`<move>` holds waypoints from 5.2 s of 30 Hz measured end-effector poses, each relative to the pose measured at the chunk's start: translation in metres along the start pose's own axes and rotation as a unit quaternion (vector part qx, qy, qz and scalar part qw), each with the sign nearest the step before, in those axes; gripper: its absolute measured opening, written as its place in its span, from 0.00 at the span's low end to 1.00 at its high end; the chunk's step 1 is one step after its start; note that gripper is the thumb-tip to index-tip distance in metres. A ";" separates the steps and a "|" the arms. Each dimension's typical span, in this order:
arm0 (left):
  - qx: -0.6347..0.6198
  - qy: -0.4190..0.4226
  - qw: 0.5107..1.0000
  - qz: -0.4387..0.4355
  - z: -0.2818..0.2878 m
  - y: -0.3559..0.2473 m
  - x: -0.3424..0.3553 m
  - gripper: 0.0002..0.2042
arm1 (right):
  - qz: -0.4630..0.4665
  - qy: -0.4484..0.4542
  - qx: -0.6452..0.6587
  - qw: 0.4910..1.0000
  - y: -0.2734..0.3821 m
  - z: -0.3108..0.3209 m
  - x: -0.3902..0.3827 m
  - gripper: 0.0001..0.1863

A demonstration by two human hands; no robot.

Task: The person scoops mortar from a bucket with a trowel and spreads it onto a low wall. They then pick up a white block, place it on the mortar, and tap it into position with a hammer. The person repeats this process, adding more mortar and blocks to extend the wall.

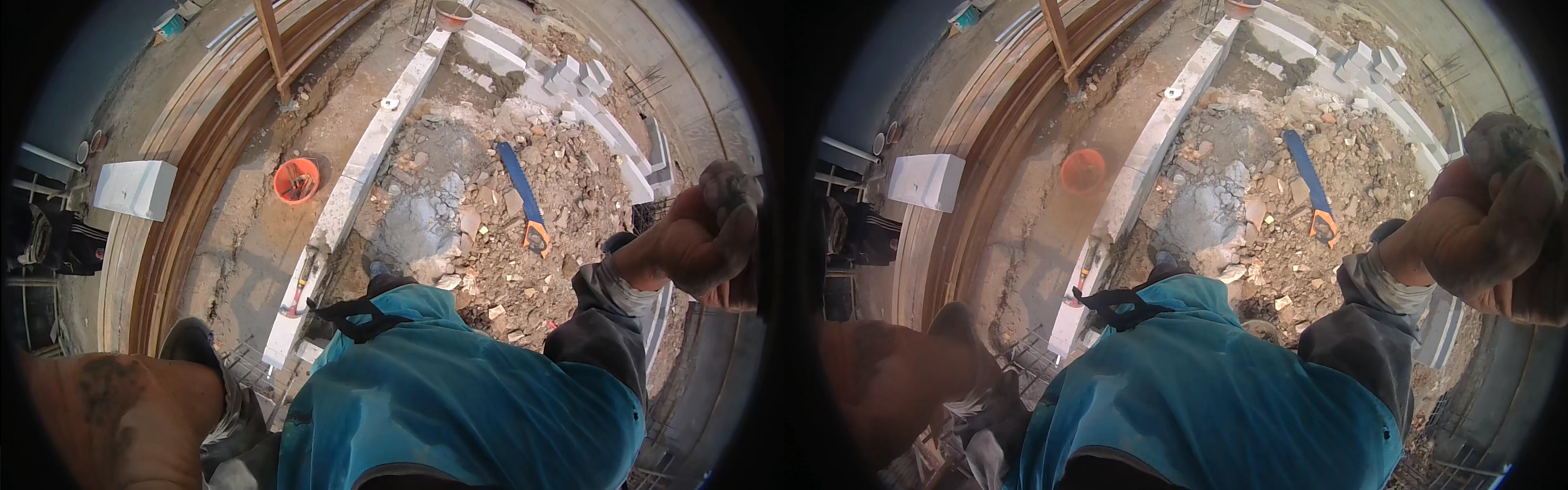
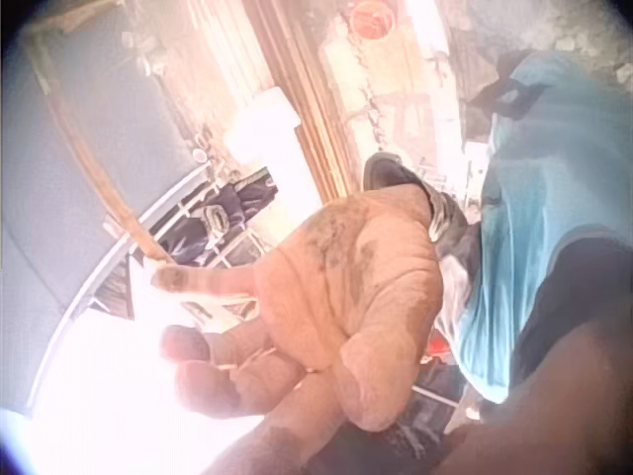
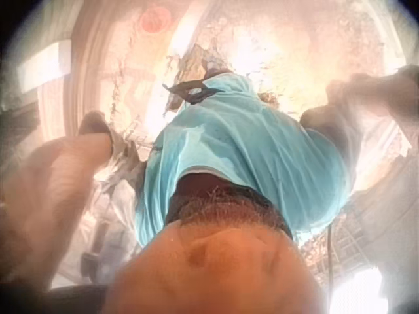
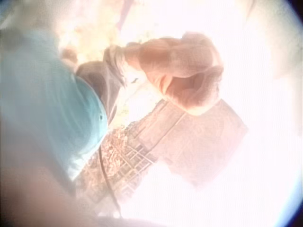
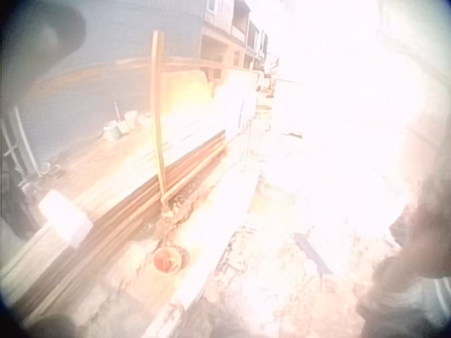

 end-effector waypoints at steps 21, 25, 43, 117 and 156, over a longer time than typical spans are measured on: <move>-0.047 0.626 0.209 0.749 0.095 0.001 -0.551 0.15 | -0.779 0.336 -0.263 0.460 0.080 0.210 -0.520 0.26; -0.036 0.519 0.425 0.741 -0.008 0.112 -0.471 0.24 | -0.789 0.307 -0.259 0.465 0.044 0.135 -0.495 0.26; -0.170 0.580 0.429 0.671 -0.257 0.125 -0.451 0.25 | -0.832 0.365 -0.232 0.348 0.062 0.125 -0.531 0.28; 0.053 0.671 0.384 0.632 -1.054 0.273 -0.247 0.29 | -0.874 0.310 -0.250 0.279 -0.717 0.344 -0.361 0.38; 0.102 0.629 0.228 0.736 -1.300 0.040 -0.266 0.22 | -0.658 0.485 -0.101 0.567 -1.376 0.262 -0.417 0.56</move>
Point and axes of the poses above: each hand's wrist, its own x-axis towards the middle knuckle, its own z-axis out of the back of the hand, y = z × x, the point moved 2 cm from there along x, towards the middle knuckle
